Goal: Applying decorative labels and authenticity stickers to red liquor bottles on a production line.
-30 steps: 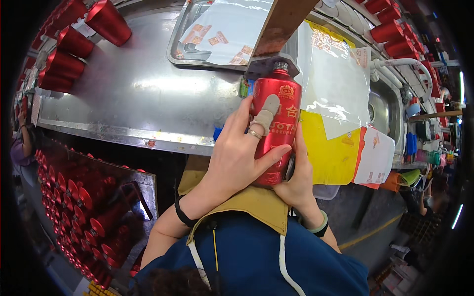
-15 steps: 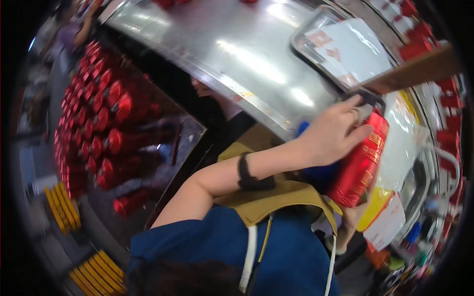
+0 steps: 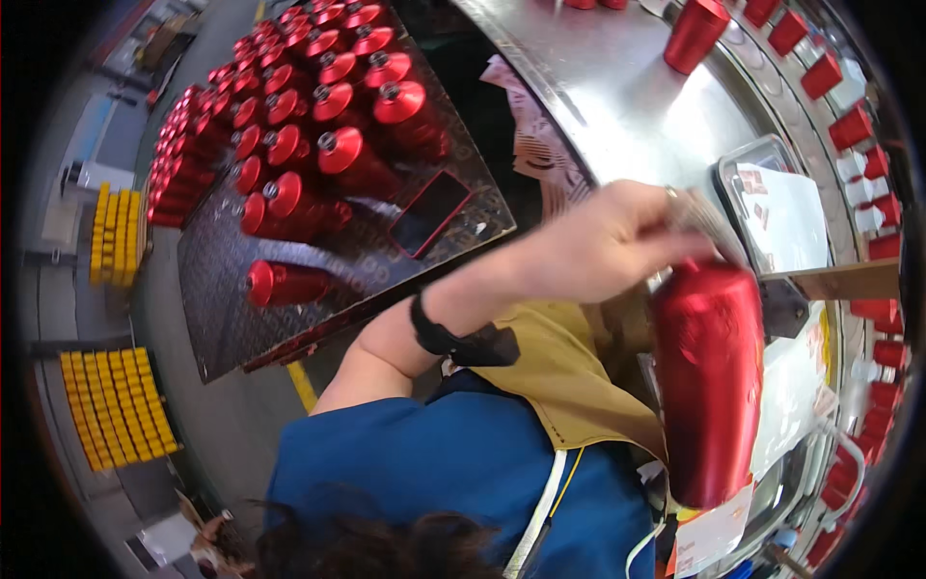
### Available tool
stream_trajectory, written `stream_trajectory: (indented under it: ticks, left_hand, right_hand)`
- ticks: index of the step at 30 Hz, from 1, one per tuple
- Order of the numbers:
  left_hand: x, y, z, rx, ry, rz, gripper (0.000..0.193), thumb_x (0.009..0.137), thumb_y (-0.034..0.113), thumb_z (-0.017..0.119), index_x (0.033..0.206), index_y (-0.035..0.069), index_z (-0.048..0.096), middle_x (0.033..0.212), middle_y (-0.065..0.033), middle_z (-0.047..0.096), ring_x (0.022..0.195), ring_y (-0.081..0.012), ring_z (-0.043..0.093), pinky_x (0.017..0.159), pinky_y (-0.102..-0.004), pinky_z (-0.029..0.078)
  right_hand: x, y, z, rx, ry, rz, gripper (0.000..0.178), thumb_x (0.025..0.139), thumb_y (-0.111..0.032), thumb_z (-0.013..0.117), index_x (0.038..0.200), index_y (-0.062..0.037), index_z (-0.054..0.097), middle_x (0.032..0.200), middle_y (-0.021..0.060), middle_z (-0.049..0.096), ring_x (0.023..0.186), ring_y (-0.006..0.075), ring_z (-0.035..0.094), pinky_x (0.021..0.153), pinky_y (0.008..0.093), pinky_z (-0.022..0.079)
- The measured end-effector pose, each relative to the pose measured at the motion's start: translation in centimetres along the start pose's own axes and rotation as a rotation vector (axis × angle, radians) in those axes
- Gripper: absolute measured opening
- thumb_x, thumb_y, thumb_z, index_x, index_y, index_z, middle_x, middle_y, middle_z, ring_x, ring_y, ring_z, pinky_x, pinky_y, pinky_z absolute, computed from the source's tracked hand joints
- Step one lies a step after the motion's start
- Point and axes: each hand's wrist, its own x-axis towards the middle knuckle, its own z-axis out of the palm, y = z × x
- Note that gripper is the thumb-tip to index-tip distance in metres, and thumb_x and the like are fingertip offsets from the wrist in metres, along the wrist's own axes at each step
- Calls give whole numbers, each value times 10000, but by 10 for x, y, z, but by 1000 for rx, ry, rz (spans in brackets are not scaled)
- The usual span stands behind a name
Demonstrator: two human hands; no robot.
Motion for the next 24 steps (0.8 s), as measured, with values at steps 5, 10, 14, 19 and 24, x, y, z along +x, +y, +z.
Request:
stream_trajectory:
  ticks: [5, 10, 14, 19, 24]
  left_hand:
    - [-106, 66, -85, 473, 553, 99, 135, 1058, 68, 575, 1092, 1, 688, 1030, -11, 710, 973, -91, 642, 895, -263, 513]
    - [-197, 78, -102, 1244, 949, -348, 115, 1005, 61, 613, 1083, 5, 676, 845, -110, 711, 810, -187, 691, 756, -332, 513]
    - [-259, 38, -136, 1560, 1007, -364, 110, 998, 87, 622, 1070, 18, 668, 885, -218, 718, 847, -391, 724, 746, -443, 536]
    - [-283, 11, -159, 1684, 1015, -697, 228, 995, 158, 631, 1097, -46, 634, 914, -278, 703, 904, -463, 679, 779, -550, 518]
    - [-268, 47, -149, 1758, 1040, -766, 345, 842, 219, 823, 1115, 61, 681, 999, -199, 748, 931, -412, 712, 778, -512, 545]
  right_hand:
    - [-11, -25, 39, -150, -224, -14, 614, 948, -64, 620, 1532, -7, 436, 1205, 110, 691, 732, 53, 536, 825, 211, 473]
    - [-14, -14, 38, -151, -180, -111, 523, 968, -122, 641, 1462, -13, 513, 1155, 73, 659, 661, 18, 385, 639, 172, 327]
    - [-19, -15, 35, -151, -170, -135, 485, 987, -139, 641, 1444, -23, 529, 1151, 52, 640, 677, 20, 391, 623, 176, 313]
    - [-21, -18, 35, -181, -121, -160, 441, 974, -105, 628, 1404, -27, 565, 1122, 37, 636, 699, 23, 402, 621, 179, 312]
    - [-26, -26, 32, -182, -129, -185, 429, 969, -96, 623, 1390, -30, 572, 1114, 35, 632, 723, 31, 416, 642, 190, 325]
